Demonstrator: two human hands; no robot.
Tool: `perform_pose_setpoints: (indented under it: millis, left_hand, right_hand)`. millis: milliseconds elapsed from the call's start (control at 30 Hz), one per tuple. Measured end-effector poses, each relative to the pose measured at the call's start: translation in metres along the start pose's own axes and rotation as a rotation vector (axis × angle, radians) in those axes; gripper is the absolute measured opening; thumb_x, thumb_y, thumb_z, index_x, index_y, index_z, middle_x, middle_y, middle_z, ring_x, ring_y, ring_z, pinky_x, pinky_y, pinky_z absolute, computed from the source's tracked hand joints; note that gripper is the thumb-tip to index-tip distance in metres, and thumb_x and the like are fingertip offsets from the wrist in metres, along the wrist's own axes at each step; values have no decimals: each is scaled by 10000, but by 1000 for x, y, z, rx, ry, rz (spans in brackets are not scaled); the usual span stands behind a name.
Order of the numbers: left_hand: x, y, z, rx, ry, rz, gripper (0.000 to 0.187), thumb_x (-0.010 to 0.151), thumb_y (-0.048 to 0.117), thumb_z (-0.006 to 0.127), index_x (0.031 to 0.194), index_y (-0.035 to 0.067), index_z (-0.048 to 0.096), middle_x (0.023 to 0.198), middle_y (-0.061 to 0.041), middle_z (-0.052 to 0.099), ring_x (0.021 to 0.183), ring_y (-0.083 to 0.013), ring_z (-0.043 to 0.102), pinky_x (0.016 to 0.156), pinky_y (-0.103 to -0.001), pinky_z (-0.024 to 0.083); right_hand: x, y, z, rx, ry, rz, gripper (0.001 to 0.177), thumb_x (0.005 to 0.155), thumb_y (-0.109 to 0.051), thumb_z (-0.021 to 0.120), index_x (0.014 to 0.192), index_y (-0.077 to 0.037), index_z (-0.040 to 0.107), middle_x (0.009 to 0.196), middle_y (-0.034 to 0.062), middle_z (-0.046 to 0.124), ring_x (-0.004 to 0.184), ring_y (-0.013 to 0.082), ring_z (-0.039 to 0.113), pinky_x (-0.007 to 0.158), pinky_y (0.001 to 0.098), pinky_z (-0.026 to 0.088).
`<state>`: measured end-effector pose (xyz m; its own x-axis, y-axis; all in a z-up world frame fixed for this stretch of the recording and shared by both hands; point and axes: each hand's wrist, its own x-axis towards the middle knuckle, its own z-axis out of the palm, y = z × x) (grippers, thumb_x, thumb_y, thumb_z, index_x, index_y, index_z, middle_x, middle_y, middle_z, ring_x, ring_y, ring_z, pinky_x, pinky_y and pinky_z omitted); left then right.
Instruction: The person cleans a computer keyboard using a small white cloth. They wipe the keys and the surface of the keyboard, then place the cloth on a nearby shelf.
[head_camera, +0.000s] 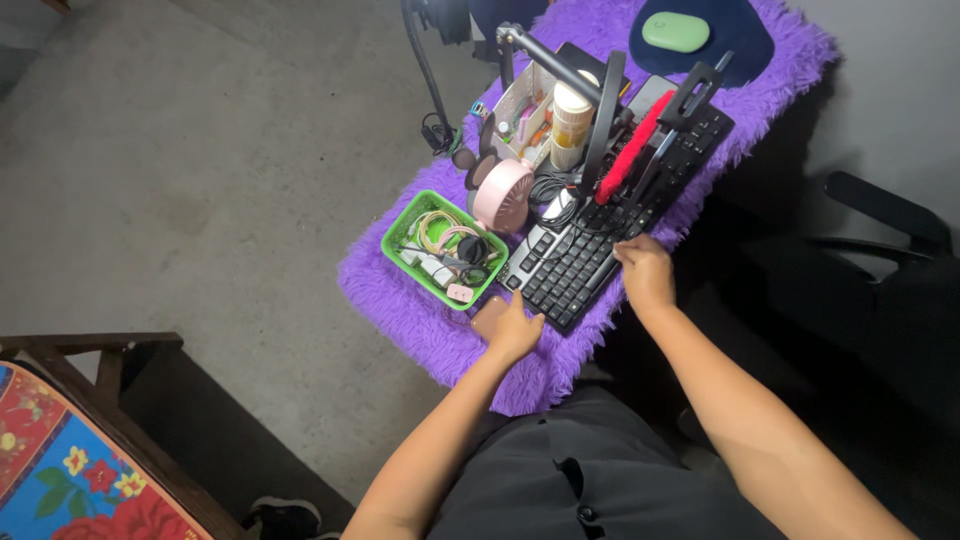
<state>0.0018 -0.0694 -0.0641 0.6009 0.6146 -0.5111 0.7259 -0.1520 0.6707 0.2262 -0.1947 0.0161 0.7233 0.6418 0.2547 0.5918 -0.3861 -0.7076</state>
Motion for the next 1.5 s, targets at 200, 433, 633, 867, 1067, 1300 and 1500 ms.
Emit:
perform_pose_setpoints:
  millis: [200, 433, 633, 867, 1067, 1300, 1500]
  left_hand:
    - [3, 2, 7, -29, -2, 37, 906, 865, 294, 674, 1564, -68, 225, 936, -256, 722, 929, -422, 711, 876, -460, 555]
    - [6, -15, 11, -95, 104, 18, 863, 848, 260, 692, 1546, -37, 281, 882, -211, 724, 858, -384, 722, 829, -462, 554]
    - [15, -33, 22, -120, 97, 0, 894, 863, 243, 702, 1526, -85, 200, 863, -210, 721, 827, -377, 722, 807, -452, 564]
    - [33, -49, 35, -100, 33, 5, 736, 851, 268, 684, 1448, -76, 421, 941, -255, 716, 881, -398, 714, 806, -468, 560]
    - [40, -56, 33, -67, 0, 25, 653, 862, 289, 666, 1380, -75, 504, 989, -283, 722, 916, -408, 717, 833, -462, 556]
    - [37, -55, 28, -87, -25, 24, 586, 883, 267, 627, 1353, -74, 543, 983, -297, 725, 897, -408, 723, 813, -471, 554]
    - [36, -54, 25, -91, -33, 30, 645, 879, 266, 627, 1415, -70, 499, 1035, -300, 719, 968, -402, 717, 868, -447, 546]
  right_hand:
    - [-31, -27, -4, -39, -121, -67, 105, 850, 5, 719, 893, -63, 785, 903, 100, 709, 884, 305, 688, 810, 376, 557]
    - [-32, -31, -8, 81, -148, -123, 89, 845, 15, 714, 906, -27, 762, 932, 110, 712, 897, 298, 697, 825, 368, 568]
    - [0, -12, -11, 6, -71, 0, 74, 885, -14, 715, 942, 6, 757, 1003, 150, 712, 935, 337, 683, 850, 400, 547]
    - [-10, -20, -3, -110, -165, -117, 66, 842, 12, 688, 868, -2, 746, 947, 139, 689, 964, 342, 660, 851, 431, 540]
    - [-27, -39, -4, -104, -284, -203, 77, 820, 36, 682, 850, -3, 741, 933, 124, 692, 928, 329, 661, 820, 406, 550]
    - [-6, -16, -22, 136, -95, 100, 88, 855, -40, 780, 934, -5, 765, 930, 129, 728, 838, 265, 724, 792, 365, 572]
    - [8, 9, -12, 110, -11, 101, 82, 843, 4, 749, 922, -16, 756, 975, 132, 715, 844, 282, 716, 800, 371, 583]
